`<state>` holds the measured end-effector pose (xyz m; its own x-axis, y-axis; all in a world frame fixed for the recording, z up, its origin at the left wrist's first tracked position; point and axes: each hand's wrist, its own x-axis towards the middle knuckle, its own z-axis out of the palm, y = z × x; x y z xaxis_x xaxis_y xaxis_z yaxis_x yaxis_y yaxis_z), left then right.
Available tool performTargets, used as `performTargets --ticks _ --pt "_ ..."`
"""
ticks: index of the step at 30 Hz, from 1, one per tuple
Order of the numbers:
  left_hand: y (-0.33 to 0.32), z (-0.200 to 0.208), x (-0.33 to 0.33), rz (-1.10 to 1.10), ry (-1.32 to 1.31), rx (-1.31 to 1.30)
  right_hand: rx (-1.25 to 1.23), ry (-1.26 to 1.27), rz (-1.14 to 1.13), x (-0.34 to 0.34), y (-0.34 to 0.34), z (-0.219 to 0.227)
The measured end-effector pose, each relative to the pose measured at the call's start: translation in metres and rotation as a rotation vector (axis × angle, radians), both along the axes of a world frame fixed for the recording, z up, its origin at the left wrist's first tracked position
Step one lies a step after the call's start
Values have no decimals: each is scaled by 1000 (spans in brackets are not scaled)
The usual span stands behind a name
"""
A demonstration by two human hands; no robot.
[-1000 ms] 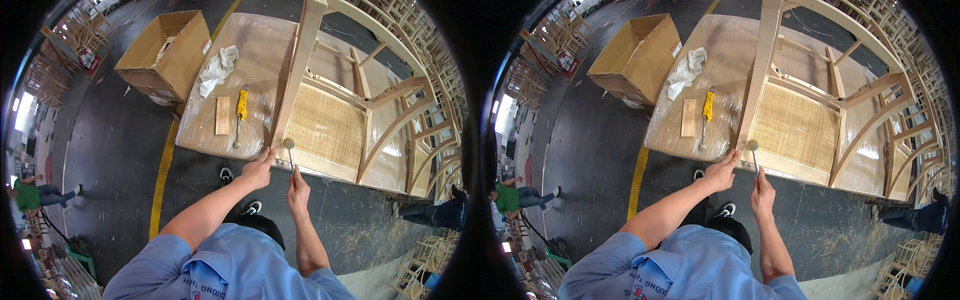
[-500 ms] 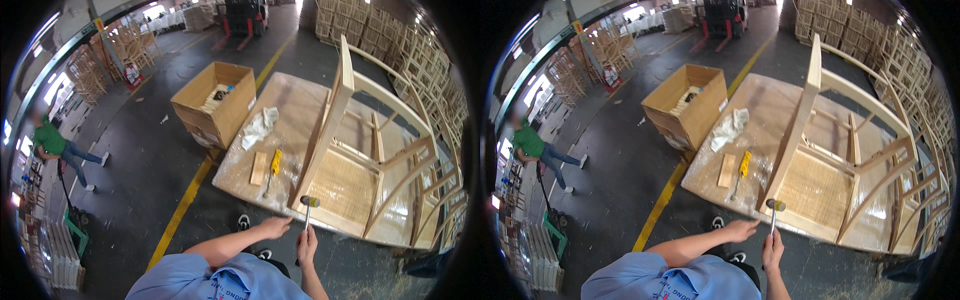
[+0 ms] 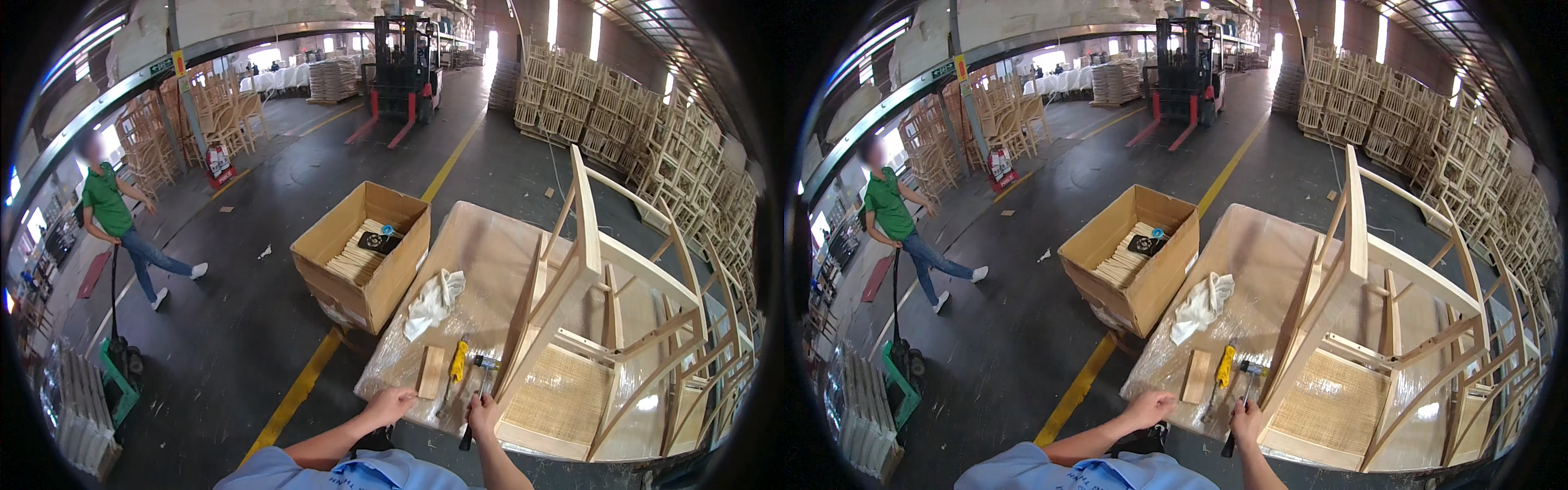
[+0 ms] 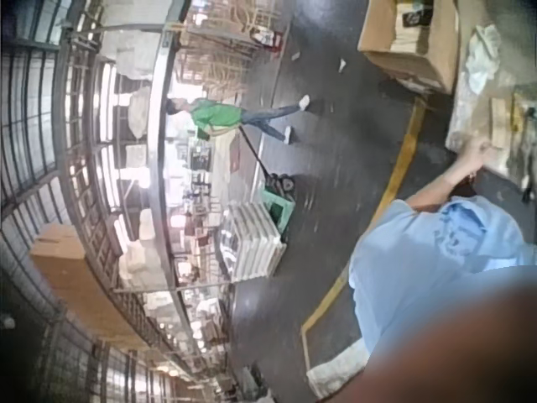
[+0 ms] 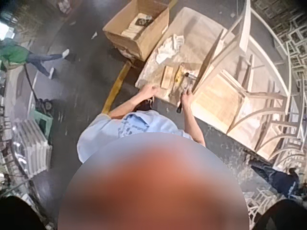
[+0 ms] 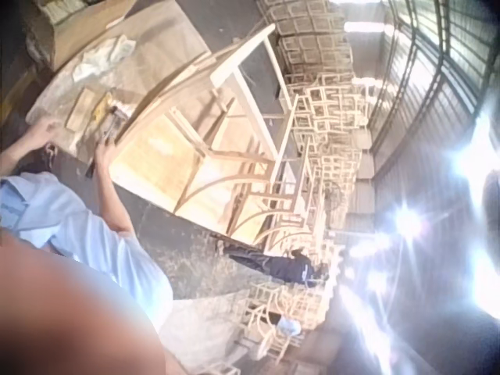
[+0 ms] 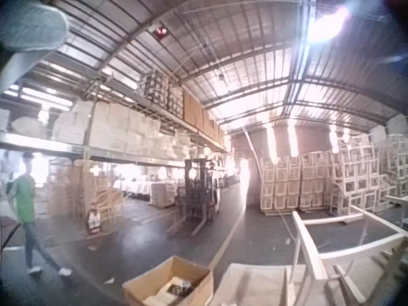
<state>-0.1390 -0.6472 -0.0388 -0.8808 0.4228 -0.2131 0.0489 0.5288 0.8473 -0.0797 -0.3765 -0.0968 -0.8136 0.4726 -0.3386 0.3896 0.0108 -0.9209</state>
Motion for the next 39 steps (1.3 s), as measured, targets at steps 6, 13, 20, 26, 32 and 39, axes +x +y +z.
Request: performTargets --ticks 6,13,20,26,32,39 --pt "57 27 -141 -82 129 6 717 -137 -105 -38 5 -32" --pt "138 16 -252 157 298 -277 589 -80 -172 4 -58 10" --pt "119 2 -293 -48 92 -389 459 -118 -222 42 -62 -10" --pt "52 142 -274 -498 -113 203 235 -248 -99 39 -42 31" --pt "-21 182 -404 -334 460 -529 237 -181 -76 17 -31 43" --pt "-29 68 -429 -671 191 -1256 227 -200 -77 22 -49 71"
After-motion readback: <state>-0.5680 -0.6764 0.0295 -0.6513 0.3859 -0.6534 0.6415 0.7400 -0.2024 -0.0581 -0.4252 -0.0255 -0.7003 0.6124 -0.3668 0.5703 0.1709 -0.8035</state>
